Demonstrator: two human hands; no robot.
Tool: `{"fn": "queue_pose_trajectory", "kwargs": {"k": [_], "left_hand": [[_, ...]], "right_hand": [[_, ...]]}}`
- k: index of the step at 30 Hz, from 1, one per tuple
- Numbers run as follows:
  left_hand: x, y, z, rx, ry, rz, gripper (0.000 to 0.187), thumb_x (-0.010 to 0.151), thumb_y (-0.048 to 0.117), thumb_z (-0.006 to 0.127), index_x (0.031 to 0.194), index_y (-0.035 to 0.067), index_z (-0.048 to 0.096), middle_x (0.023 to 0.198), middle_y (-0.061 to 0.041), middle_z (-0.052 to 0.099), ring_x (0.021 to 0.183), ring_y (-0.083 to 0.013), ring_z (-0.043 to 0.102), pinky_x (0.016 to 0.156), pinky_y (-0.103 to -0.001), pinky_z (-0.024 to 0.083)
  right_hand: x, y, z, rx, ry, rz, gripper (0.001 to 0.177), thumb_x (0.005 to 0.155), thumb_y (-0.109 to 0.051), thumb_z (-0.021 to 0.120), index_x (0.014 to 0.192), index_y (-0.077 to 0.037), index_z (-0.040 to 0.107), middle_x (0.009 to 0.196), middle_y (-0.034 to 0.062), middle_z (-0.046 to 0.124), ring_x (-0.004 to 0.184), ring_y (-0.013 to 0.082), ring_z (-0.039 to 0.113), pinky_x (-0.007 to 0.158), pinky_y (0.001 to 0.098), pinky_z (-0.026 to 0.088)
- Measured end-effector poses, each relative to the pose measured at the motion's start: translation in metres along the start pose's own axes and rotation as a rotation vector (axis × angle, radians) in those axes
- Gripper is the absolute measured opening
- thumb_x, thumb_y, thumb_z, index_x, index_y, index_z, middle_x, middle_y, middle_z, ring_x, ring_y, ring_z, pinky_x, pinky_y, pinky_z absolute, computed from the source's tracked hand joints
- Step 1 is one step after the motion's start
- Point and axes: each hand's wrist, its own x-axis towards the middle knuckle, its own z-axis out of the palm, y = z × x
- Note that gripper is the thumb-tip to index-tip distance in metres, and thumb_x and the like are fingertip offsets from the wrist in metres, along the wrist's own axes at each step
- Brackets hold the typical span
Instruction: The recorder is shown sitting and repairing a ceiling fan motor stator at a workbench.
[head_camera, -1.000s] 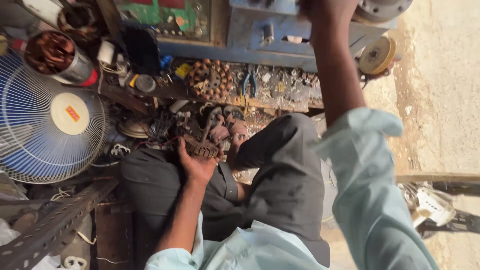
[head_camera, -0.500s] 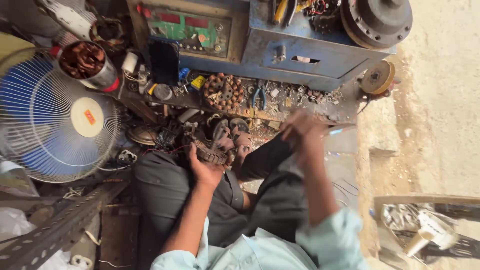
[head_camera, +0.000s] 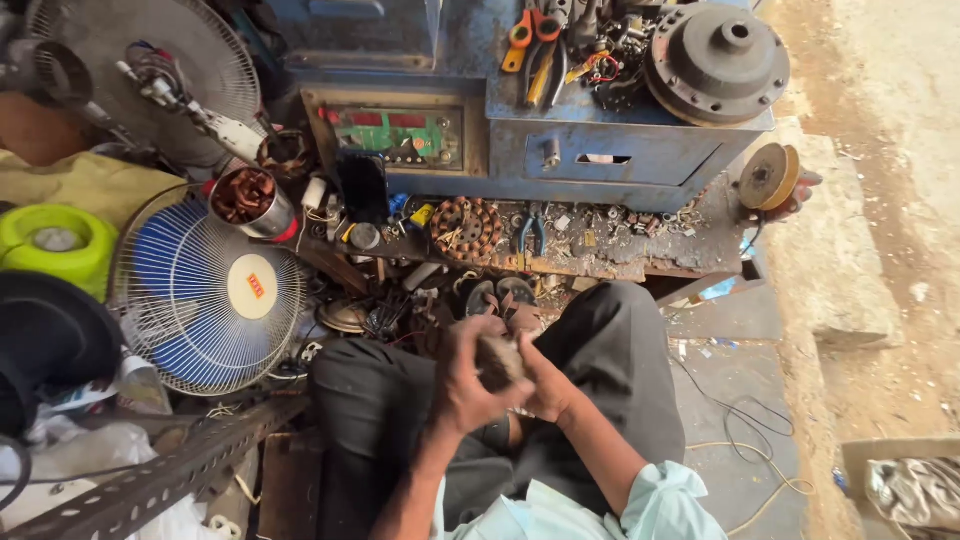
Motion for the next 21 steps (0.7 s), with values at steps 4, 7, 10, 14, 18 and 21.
{"fn": "queue_pose_trajectory", "kwargs": {"k": [4, 7, 10, 14, 18, 21], "left_hand": [[0.014, 0.04, 0.015, 0.34, -0.266, 0.079, 0.106, 0.058, 0.046, 0.093, 0.142, 0.007, 0.042, 0.141, -0.025, 0.042, 0.126, -0.0447, 0.049, 0.101, -0.051, 0.047], [0.028, 0.067, 0.016, 0.491, -0.34, 0.17, 0.119, 0.054, 0.048, 0.096, 0.15, 0.006, 0.041, 0.14, -0.021, 0.043, 0.135, -0.0486, 0.045, 0.107, -0.058, 0.04], [0.036, 0.064, 0.016, 0.49, -0.265, 0.274, 0.123, 0.05, 0.064, 0.093, 0.147, 0.005, 0.045, 0.147, -0.026, 0.042, 0.133, -0.0497, 0.044, 0.106, -0.062, 0.033], [0.007, 0.048, 0.005, 0.107, -0.202, 0.123, 0.061, 0.089, 0.023, 0.085, 0.141, 0.015, 0.055, 0.15, -0.014, 0.057, 0.143, -0.0341, 0.057, 0.122, -0.042, 0.046], [0.018, 0.07, -0.001, 0.061, -0.226, -0.086, 0.061, 0.092, 0.014, 0.079, 0.146, 0.002, 0.053, 0.148, -0.02, 0.056, 0.137, -0.0349, 0.058, 0.113, -0.042, 0.049], [0.017, 0.078, 0.007, -0.028, -0.299, -0.1, 0.057, 0.096, 0.007, 0.073, 0.147, 0.0, 0.05, 0.154, -0.02, 0.048, 0.137, -0.0319, 0.06, 0.103, -0.037, 0.057]], "right_hand": [[-0.004, 0.003, -0.013, 0.432, -0.237, -0.094, 0.079, 0.099, -0.076, 0.045, 0.145, -0.013, 0.053, 0.139, 0.0147, 0.059, 0.126, 0.0315, 0.058, 0.107, 0.0474, 0.051], [-0.041, -0.029, 0.042, 0.512, -0.188, -0.189, 0.081, 0.095, -0.076, 0.043, 0.15, -0.017, 0.051, 0.146, 0.0142, 0.056, 0.132, 0.0342, 0.053, 0.111, 0.0496, 0.045], [-0.057, -0.057, 0.073, 0.653, -0.222, -0.218, 0.092, 0.086, -0.081, 0.042, 0.152, -0.017, 0.045, 0.15, 0.0138, 0.054, 0.136, 0.0374, 0.051, 0.111, 0.0557, 0.043], [-0.077, -0.063, 0.079, 0.804, -0.661, -0.221, 0.101, 0.085, -0.085, 0.047, 0.161, -0.018, 0.04, 0.158, 0.0168, 0.048, 0.14, 0.0487, 0.048, 0.113, 0.0632, 0.044], [-0.066, -0.052, 0.057, 0.687, -0.757, -0.236, 0.095, 0.098, -0.084, 0.05, 0.15, -0.005, 0.046, 0.151, 0.0252, 0.053, 0.137, 0.048, 0.051, 0.116, 0.0546, 0.048], [-0.067, -0.033, 0.044, 0.854, -0.634, -0.192, 0.077, 0.106, -0.065, 0.047, 0.155, -0.006, 0.048, 0.156, 0.0205, 0.052, 0.142, 0.0427, 0.05, 0.115, 0.0531, 0.048]]}}
